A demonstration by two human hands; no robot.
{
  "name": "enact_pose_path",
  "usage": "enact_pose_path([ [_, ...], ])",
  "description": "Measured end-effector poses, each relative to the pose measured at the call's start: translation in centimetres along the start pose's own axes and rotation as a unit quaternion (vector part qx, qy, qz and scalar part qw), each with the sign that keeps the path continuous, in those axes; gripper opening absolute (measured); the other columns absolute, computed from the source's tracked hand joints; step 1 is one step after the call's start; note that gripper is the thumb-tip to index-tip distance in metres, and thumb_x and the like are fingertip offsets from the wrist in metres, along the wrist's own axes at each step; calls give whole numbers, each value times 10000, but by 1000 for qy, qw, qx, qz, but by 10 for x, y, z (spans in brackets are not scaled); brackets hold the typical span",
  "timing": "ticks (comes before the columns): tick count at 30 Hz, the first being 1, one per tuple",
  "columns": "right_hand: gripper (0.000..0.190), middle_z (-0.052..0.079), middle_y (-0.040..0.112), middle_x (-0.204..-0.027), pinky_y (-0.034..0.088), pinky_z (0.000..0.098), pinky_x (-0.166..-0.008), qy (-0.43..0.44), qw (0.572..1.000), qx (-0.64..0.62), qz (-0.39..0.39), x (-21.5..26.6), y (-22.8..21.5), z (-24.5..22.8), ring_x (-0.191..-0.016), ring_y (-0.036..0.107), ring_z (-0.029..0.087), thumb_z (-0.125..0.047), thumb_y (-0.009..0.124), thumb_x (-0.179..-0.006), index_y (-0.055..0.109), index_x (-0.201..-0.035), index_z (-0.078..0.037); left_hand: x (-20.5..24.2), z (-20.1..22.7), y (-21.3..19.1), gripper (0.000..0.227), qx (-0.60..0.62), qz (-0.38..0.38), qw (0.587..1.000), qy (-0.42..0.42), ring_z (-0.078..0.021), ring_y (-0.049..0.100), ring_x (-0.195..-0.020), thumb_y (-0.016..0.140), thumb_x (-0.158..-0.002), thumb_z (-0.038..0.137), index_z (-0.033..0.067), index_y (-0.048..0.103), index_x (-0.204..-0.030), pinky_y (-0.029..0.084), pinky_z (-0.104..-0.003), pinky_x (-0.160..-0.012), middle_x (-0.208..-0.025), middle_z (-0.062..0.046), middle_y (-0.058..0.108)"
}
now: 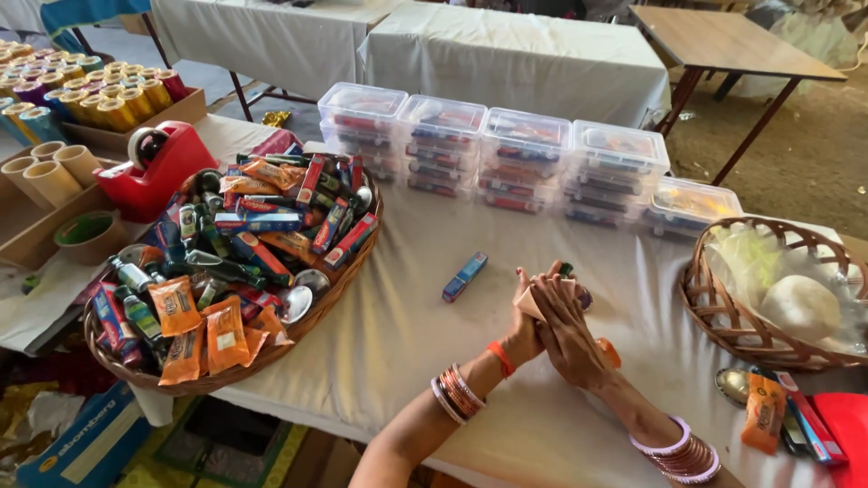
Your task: The person wipes the surfaces of several small packaged items with a cloth, including a toothpaste box, a small bottle, and a small orange packet. The person handles each item one at a time, wiping all sides before placing it on the table.
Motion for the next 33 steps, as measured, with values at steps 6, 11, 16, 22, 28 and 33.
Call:
enact_pose_path([
  [6,533,181,263,-1687,97,460,-1285,45,998,33,9,-3,-10,34,-1600,141,342,-214,325,-1080,347,-1574,-14,7,-2,16,898,-20,23,999,-45,-237,449,-1421,248,-955,804,217,336,-1629,359,-413,-1199,-1577,-25,449],
  [11,544,223,266,-1666,118,471,-1272,150,985,-25,85,9,-17,65,-1589,134,375,-273,259,-1106,351,-1563,7,-9,-41,-29,850,174,-188,960,-116,-301,447,-1386,213,-1101,747,145,291,-1695,365,-428,-1178,-1567,-140,434],
  [16,495,224,280,-1677,131,465,-1294,82,994,-28,67,14,-8,52,-1599,162,376,-249,285,-1114,398,-1542,-28,1,-1,15,859,-25,4,997,-71,-250,466,-1416,270,-987,787,196,373,-1602,368,-433,-1199,-1555,-47,494],
  [22,506,171,296,-1682,116,463,-1297,85,995,-1,60,13,3,71,-1603,175,336,-235,344,-1089,404,-1552,-40,-5,-4,11,882,0,28,998,-55,-296,401,-1448,294,-948,809,214,386,-1592,337,-491,-1223,-1585,-73,414],
  [28,503,171,265,-1674,103,459,-1265,229,966,-79,86,3,-16,62,-1591,102,355,-246,330,-1083,423,-1542,-59,-2,-11,12,943,-81,8,990,-118,-273,312,-1520,251,-896,852,246,302,-1617,272,-515,-1230,-1675,-52,302],
  [33,513,175,248,-1691,88,484,-1284,140,990,-15,31,5,-9,41,-1595,95,371,-248,275,-1091,395,-1555,-66,-1,-1,0,978,-68,76,992,-77,-317,349,-1464,222,-878,853,226,305,-1624,293,-539,-1202,-1646,-106,326],
])
Point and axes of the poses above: each hand's wrist, its own x-axis away from the middle knuckle, its own y-axis out of the palm, z = x × y, the point moved 4 cm from there along -x, towards the middle knuckle
